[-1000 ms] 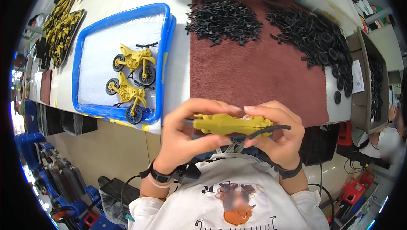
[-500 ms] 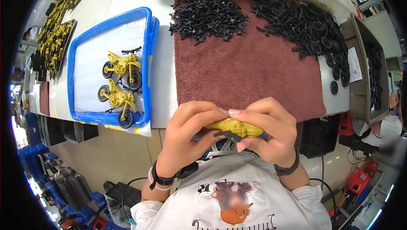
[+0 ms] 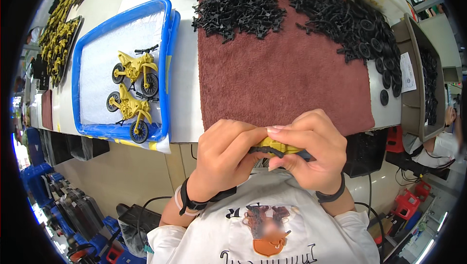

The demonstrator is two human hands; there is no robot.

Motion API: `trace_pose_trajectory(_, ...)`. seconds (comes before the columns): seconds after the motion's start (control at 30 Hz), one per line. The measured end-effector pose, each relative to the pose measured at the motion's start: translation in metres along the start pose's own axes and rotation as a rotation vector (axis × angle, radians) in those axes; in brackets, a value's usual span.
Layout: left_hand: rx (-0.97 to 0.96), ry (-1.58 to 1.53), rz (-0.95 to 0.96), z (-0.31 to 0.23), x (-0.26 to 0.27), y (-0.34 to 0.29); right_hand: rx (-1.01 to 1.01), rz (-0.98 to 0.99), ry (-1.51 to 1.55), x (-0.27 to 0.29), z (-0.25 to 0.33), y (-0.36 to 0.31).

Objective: Assembling small plastic motorcycle models by attaching wheels and frames.

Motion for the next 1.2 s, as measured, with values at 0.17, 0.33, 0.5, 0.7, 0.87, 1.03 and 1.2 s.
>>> trace_pose_trajectory(0.17, -0.040, -0.009, 0.033, -0.001, 0.001, -0.002, -0.017, 0.013, -0.018, -0.002, 0.005, 0.004)
trace_pose_trajectory(0.33, 0.041, -0.037, 0.061, 0.003, 0.003, -0.001, -0.154, 0.090, 0.031, -0.004, -0.001, 0.007)
trace_pose_trajectory(0.5, 0.127, -0.088, 0.218, 0.005, 0.025, 0.018, -0.136, 0.089, 0.007, 0.003, 0.003, 0.011)
trace_pose_trajectory(0.7, 0.321, 0.288, 0.011, 0.051, 0.154, 0.097, -0.162, 0.214, -0.045, 0.012, -0.009, -0.002)
trace_pose_trajectory(0.87, 0.450, 0.438, 0.189, 0.115, 0.189, 0.139, -0.118, 0.283, -0.098, 0.006, -0.006, -0.005)
trace_pose_trajectory(1.03, 0.514, 0.465, 0.310, 0.145, 0.180, 0.153, -0.138, 0.316, -0.054, 0.004, -0.012, -0.011)
trace_pose_trajectory(1.2, 0.388, 0.814, 0.453, 0.133, 0.164, 0.167, -0.098, 0.302, -0.095, 0.012, -0.013, -0.011)
Point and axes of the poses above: each hand's wrist, its own y-axis towards the middle knuckle, its own x-axis out of the back of the hand, z = x × y, the point moved 9 cm from there along y, towards the middle knuckle, and after that the axes turned 12 degrees about x, right-handed, at the moved point
